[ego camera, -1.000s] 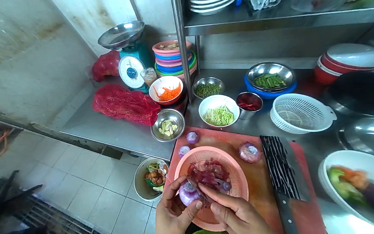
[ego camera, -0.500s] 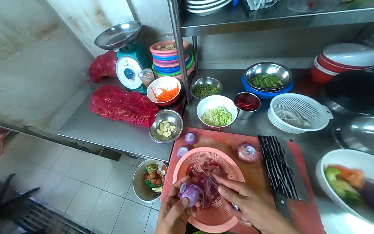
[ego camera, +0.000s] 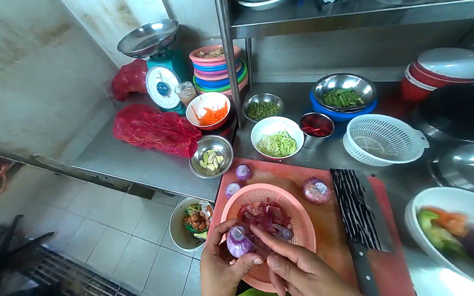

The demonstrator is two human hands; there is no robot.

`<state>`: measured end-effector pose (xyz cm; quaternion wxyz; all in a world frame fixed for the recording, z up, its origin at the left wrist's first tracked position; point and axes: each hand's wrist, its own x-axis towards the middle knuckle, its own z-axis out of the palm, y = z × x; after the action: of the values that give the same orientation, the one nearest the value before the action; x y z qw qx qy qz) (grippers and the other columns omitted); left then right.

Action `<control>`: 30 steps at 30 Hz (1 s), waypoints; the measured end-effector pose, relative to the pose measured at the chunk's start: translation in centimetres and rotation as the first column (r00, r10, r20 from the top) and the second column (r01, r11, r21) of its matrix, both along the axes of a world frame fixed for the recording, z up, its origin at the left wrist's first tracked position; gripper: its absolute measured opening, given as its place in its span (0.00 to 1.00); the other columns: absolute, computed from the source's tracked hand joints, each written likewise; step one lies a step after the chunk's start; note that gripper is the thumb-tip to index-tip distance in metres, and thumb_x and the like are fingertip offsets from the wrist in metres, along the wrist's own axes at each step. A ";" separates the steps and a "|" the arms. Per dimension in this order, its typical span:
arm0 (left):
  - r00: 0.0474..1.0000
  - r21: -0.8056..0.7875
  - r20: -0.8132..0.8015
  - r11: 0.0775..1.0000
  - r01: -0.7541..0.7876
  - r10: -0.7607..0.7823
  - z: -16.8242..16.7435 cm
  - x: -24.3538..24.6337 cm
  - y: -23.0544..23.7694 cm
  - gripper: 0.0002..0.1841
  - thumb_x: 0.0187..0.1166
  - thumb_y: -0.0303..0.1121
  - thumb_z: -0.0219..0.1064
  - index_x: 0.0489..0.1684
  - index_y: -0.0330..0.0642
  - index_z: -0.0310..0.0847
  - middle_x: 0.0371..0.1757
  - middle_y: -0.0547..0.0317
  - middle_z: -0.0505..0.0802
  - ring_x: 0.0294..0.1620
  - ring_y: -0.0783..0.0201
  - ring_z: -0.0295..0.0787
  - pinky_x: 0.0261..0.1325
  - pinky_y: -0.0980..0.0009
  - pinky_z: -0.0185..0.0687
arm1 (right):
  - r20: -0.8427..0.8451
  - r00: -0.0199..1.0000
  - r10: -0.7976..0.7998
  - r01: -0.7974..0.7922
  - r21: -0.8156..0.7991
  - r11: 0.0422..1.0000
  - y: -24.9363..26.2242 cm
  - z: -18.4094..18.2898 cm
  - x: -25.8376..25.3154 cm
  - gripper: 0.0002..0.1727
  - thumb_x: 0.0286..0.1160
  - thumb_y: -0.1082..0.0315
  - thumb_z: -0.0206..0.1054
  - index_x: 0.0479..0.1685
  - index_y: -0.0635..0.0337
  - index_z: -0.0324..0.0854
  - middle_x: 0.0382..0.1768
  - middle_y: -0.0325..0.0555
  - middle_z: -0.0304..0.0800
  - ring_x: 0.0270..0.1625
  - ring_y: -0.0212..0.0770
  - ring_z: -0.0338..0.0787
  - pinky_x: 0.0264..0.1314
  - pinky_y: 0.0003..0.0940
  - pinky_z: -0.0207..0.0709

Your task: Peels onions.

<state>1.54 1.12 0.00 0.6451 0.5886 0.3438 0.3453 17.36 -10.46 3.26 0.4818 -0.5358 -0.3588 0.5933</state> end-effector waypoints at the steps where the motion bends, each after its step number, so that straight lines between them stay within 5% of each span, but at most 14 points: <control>1: 1.000 0.013 0.000 1.000 0.001 -0.001 0.1 0.0 0.0 0.42 0.48 0.41 0.91 0.62 0.25 0.77 0.60 0.50 0.90 0.51 0.64 0.94 0.51 0.68 0.95 | 0.001 1.000 -0.012 0.012 0.005 1.000 -0.1 -0.1 0.0 0.29 0.91 0.64 0.51 0.91 0.51 0.61 0.34 0.38 0.85 0.21 0.27 0.75 0.21 0.23 0.68; 7: 0.999 0.028 0.026 0.999 0.039 -0.040 0.5 -0.2 -0.1 0.37 0.54 0.34 0.88 0.63 0.25 0.78 0.60 0.51 0.92 0.52 0.64 0.94 0.53 0.67 0.94 | 0.088 0.989 -0.121 0.111 0.105 0.988 -0.6 -1.1 -0.3 0.24 0.90 0.67 0.53 0.83 0.55 0.73 0.29 0.34 0.80 0.21 0.23 0.70 0.22 0.21 0.66; 10: 0.998 -0.029 0.023 0.998 0.058 -0.057 0.5 -0.2 -0.1 0.36 0.56 0.37 0.87 0.63 0.26 0.79 0.58 0.51 0.93 0.52 0.64 0.94 0.54 0.69 0.94 | 0.130 0.974 -0.186 0.170 0.124 0.978 -0.7 -1.3 -0.6 0.23 0.90 0.67 0.54 0.82 0.56 0.75 0.35 0.37 0.85 0.22 0.22 0.70 0.24 0.20 0.68; 12: 0.997 -0.095 0.025 0.993 0.075 -0.073 0.4 -0.2 0.1 0.36 0.57 0.40 0.87 0.63 0.26 0.80 0.56 0.52 0.93 0.51 0.65 0.94 0.53 0.69 0.93 | 0.128 0.970 -0.209 0.195 0.110 0.974 -0.7 -1.6 -0.8 0.23 0.90 0.68 0.53 0.81 0.56 0.75 0.30 0.34 0.81 0.21 0.23 0.69 0.22 0.21 0.67; 18: 0.979 -0.308 0.172 0.938 0.161 -0.112 -0.8 -1.1 0.4 0.36 0.59 0.41 0.85 0.66 0.30 0.79 0.52 0.53 0.93 0.35 0.71 0.89 0.35 0.75 0.87 | 0.085 0.950 -0.301 0.306 -0.050 0.951 -0.5 -3.0 0.1 0.24 0.88 0.66 0.53 0.82 0.50 0.75 0.31 0.31 0.80 0.18 0.23 0.66 0.17 0.21 0.63; 23: 0.939 -0.363 0.295 0.889 0.280 -0.175 -1.3 -1.5 0.6 0.34 0.64 0.37 0.83 0.71 0.34 0.75 0.56 0.50 0.92 0.40 0.66 0.91 0.40 0.71 0.89 | -0.020 0.959 -0.281 0.275 -0.164 0.948 -0.3 -3.3 1.4 0.25 0.89 0.62 0.53 0.84 0.46 0.73 0.25 0.30 0.73 0.15 0.26 0.65 0.14 0.22 0.60; 27: 0.837 -0.396 0.484 0.790 0.469 -0.254 -2.1 -2.2 1.4 0.30 0.73 0.38 0.75 0.76 0.44 0.76 0.70 0.44 0.85 0.46 0.65 0.90 0.43 0.72 0.86 | -0.033 0.961 -0.274 0.259 -0.232 0.937 -0.5 -3.4 2.5 0.26 0.90 0.62 0.50 0.86 0.45 0.71 0.23 0.32 0.72 0.14 0.27 0.64 0.12 0.22 0.58; 30: 0.831 -0.439 0.508 0.762 0.475 -0.226 -2.0 -2.3 1.7 0.30 0.73 0.37 0.75 0.78 0.47 0.76 0.68 0.48 0.86 0.48 0.64 0.89 0.45 0.70 0.87 | 0.117 0.989 -0.094 0.124 -0.282 0.951 -0.6 -2.8 2.6 0.29 0.92 0.59 0.51 0.91 0.45 0.62 0.29 0.37 0.79 0.18 0.30 0.70 0.19 0.26 0.66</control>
<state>-0.71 2.78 -2.04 0.8987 0.3435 0.1592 0.2213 19.93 -11.05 0.41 0.4118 -0.6490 -0.2626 0.5833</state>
